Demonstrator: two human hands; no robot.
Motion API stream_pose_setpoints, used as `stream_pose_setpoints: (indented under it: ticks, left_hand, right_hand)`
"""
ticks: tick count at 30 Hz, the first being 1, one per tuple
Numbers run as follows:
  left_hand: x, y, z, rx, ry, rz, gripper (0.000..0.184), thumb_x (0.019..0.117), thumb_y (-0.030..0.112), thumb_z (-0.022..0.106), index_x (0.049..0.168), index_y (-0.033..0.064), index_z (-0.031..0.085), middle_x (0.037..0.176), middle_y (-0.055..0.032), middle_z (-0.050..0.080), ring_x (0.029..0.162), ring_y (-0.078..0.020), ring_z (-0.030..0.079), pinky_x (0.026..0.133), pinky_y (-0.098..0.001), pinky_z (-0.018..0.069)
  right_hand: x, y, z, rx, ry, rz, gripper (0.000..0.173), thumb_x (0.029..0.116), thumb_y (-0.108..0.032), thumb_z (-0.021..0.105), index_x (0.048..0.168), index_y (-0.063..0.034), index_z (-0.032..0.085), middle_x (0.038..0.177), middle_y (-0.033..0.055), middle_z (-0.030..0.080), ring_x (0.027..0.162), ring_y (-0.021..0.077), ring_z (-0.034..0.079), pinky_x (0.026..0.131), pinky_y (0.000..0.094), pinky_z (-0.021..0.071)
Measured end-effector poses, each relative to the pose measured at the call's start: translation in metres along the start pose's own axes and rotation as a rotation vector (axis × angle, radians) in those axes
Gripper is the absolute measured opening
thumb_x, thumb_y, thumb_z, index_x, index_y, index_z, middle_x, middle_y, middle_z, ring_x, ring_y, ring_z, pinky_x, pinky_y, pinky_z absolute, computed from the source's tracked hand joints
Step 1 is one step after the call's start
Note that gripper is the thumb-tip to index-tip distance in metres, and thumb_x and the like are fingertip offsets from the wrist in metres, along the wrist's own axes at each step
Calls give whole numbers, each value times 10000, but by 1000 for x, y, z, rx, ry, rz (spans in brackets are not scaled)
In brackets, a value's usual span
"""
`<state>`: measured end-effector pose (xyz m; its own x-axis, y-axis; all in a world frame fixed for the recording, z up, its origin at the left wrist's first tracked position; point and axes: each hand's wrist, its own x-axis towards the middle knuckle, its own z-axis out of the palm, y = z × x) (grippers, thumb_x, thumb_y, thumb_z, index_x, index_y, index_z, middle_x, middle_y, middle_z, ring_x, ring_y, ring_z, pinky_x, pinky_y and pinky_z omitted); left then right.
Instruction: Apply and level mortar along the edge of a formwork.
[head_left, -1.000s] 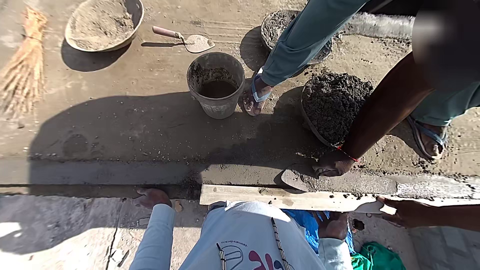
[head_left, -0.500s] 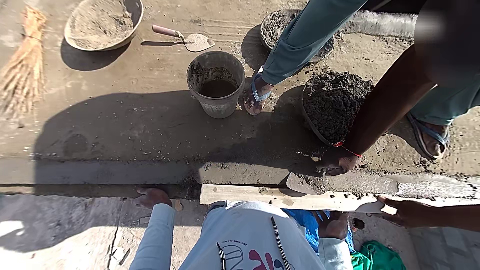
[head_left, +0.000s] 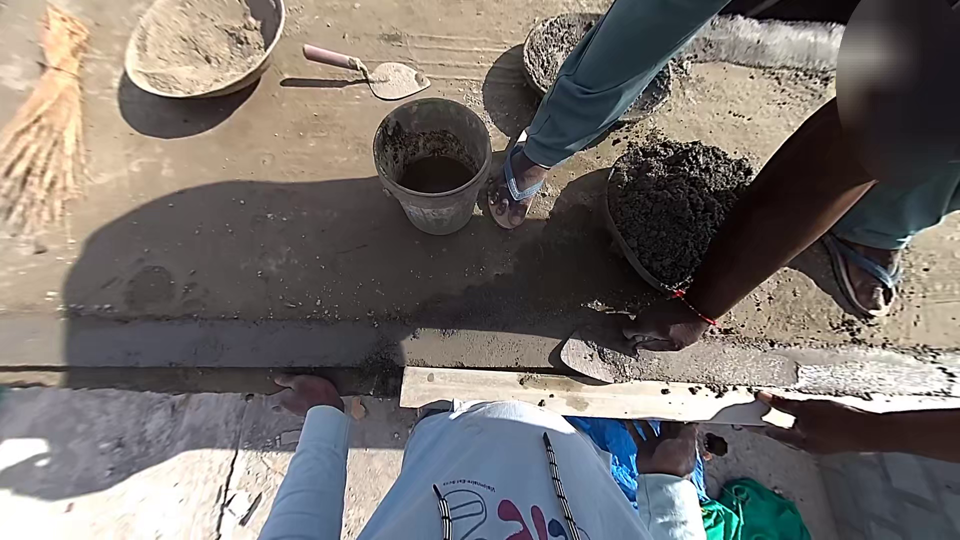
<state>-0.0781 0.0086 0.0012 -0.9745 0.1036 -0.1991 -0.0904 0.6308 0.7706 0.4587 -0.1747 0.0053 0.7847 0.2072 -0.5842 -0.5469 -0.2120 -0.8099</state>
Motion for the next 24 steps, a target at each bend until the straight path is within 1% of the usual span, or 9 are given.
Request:
stream_pose_setpoints:
  ticks: [5, 8, 12, 16, 18, 21, 24]
  left_hand:
    - [3, -2, 1, -7, 2, 10, 609, 1106, 391, 342, 1542, -33, 331, 1547, -269, 423, 1461, -338, 421, 1175, -446, 389]
    - [3, -3, 2, 5, 0, 9, 612, 1104, 393, 341, 1544, -33, 327, 1552, -269, 415, 1468, -334, 411, 1184, -446, 377]
    - [6, -4, 3, 12, 7, 14, 617, 1105, 395, 341, 1548, -35, 320, 1551, -272, 415, 1460, -335, 422, 1177, -437, 386]
    - [4, -3, 2, 0, 6, 6, 609, 1104, 393, 347, 1537, -35, 336, 1549, -270, 419, 1460, -340, 421, 1174, -447, 389]
    - [2, -1, 1, 15, 6, 8, 609, 1102, 394, 344, 1529, -41, 348, 1546, -268, 424, 1459, -338, 424, 1176, -444, 387]
    - [-5, 5, -3, 36, -19, -6, 624, 1105, 397, 343, 1537, -53, 337, 1558, -282, 403, 1469, -345, 407, 1191, -445, 361]
    - [-5, 4, -3, 30, -15, -10, 621, 1105, 396, 345, 1534, -52, 341, 1561, -279, 398, 1467, -347, 408, 1192, -444, 360]
  right_hand:
    - [-2, 0, 1, 20, 13, 0, 671, 1074, -618, 183, 1571, -195, 341, 1577, 127, 419, 1321, 368, 533, 948, 627, 501]
    - [-3, -2, 1, 15, 16, -2, 659, 1077, -608, 191, 1571, -197, 338, 1586, 119, 404, 1327, 359, 527, 949, 620, 503]
    - [1, 1, -1, 25, 10, -2, 658, 1075, -615, 195, 1568, -207, 345, 1589, 108, 404, 1334, 360, 522, 953, 632, 497]
    - [1, 0, -2, 10, -14, 5, 680, 1065, -640, 167, 1592, -233, 306, 1613, 108, 373, 1354, 362, 510, 962, 639, 494]
    - [0, 0, -1, 5, -16, 2, 690, 1062, -647, 152, 1589, -231, 310, 1606, 106, 383, 1340, 359, 523, 959, 635, 498]
    - [-3, -2, 1, -13, -24, -1, 702, 1061, -645, 122, 1605, -232, 284, 1624, 107, 361, 1367, 358, 501, 985, 627, 489]
    - [-3, -2, 2, -2, -10, 3, 698, 1060, -648, 138, 1604, -237, 286, 1624, 112, 360, 1370, 368, 496, 981, 637, 487]
